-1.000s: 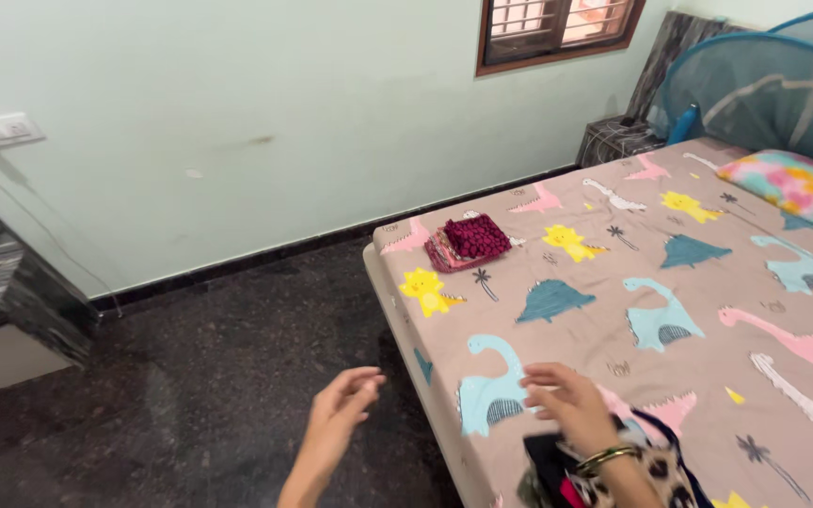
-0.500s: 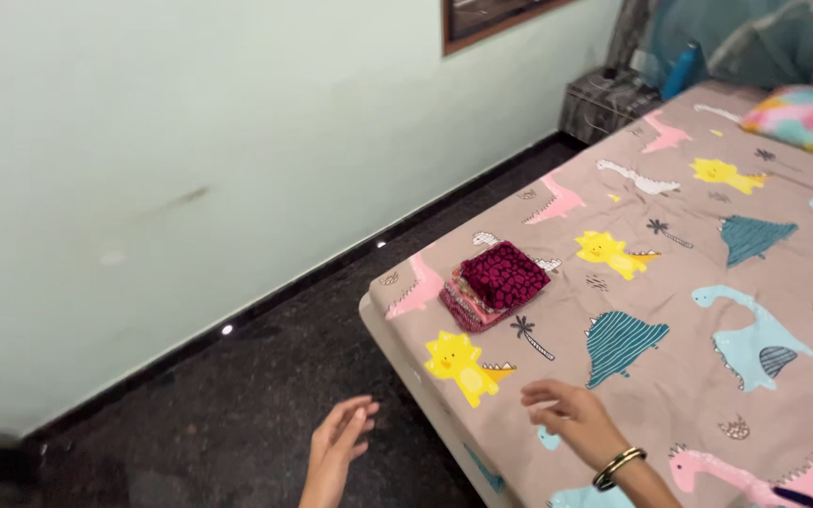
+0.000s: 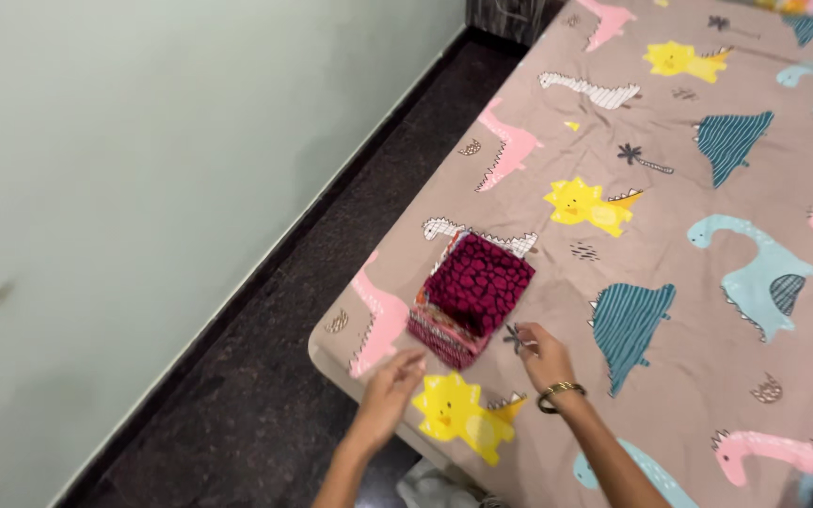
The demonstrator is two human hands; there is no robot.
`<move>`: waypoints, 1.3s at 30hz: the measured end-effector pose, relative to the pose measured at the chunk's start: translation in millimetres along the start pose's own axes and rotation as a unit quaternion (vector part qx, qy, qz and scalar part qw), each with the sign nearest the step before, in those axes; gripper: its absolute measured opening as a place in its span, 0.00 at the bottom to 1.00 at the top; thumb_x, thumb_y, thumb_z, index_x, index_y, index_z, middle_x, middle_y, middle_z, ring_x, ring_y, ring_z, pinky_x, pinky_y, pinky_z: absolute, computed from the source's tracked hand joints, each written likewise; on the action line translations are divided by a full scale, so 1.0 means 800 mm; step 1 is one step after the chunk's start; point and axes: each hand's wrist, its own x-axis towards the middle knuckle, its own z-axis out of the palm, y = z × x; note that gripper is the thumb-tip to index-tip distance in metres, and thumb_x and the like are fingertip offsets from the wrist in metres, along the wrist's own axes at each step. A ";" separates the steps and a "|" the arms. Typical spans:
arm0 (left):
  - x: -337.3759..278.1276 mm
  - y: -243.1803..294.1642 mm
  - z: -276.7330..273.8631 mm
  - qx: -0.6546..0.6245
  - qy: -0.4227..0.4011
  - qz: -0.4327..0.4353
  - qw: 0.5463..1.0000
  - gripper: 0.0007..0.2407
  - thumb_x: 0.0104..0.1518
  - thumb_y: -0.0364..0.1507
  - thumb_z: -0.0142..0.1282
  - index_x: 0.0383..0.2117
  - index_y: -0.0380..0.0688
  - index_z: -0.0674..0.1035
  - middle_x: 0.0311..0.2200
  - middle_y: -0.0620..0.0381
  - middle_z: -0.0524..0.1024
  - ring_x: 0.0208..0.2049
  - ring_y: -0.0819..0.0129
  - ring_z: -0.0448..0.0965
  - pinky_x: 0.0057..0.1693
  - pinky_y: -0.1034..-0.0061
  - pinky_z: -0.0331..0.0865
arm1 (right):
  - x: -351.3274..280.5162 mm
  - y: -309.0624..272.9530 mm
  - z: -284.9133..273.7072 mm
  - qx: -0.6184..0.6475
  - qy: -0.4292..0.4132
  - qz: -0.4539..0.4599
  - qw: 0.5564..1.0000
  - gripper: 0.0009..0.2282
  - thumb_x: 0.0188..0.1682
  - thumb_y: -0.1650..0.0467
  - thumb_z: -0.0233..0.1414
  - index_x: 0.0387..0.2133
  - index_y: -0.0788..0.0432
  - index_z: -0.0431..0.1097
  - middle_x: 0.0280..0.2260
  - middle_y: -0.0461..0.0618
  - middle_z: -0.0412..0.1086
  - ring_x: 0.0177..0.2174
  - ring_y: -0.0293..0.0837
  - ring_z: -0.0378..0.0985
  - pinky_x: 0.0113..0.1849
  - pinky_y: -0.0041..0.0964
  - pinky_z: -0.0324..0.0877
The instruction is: The person folds various garments on a bed and places them into a wardrobe. The person handles multiple folded items including yellow, pink, maroon, and patterned fabrics, moving them from the bed to shelves in the wardrobe.
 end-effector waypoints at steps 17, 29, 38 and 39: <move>0.241 -0.022 -0.069 -0.013 -0.077 -0.119 0.990 0.16 0.62 0.36 0.51 0.53 0.44 0.79 0.48 0.54 0.83 0.51 0.69 0.80 0.57 0.73 0.70 | 0.263 0.220 0.077 0.264 0.159 0.404 0.861 0.22 0.43 0.73 0.61 0.51 0.52 0.63 0.50 0.54 0.73 0.45 0.48 0.77 0.40 0.46 0.69; 0.283 -0.019 -0.078 -0.029 -0.077 -0.181 0.980 0.16 0.59 0.38 0.52 0.52 0.50 0.80 0.42 0.61 0.83 0.44 0.73 0.81 0.42 0.75 0.73 | 0.258 0.117 0.104 0.009 0.287 0.225 0.931 0.15 0.37 0.73 0.68 0.38 0.62 0.78 0.32 0.54 0.79 0.30 0.46 0.80 0.37 0.41 0.74; 0.266 -0.053 -0.087 -0.058 -0.091 -0.141 0.984 0.15 0.61 0.34 0.53 0.51 0.44 0.81 0.42 0.53 0.82 0.42 0.71 0.80 0.44 0.78 0.72 | 0.238 0.088 0.122 -0.116 0.326 0.144 0.927 0.21 0.34 0.72 0.70 0.42 0.65 0.75 0.29 0.55 0.74 0.28 0.49 0.76 0.35 0.41 0.72; 0.265 -0.054 -0.093 -0.066 -0.089 -0.135 0.985 0.15 0.60 0.34 0.53 0.51 0.44 0.81 0.44 0.55 0.83 0.44 0.71 0.81 0.45 0.77 0.73 | 0.245 0.090 0.126 -0.130 0.329 0.136 0.925 0.21 0.35 0.72 0.70 0.42 0.66 0.75 0.30 0.55 0.74 0.29 0.48 0.75 0.36 0.41 0.72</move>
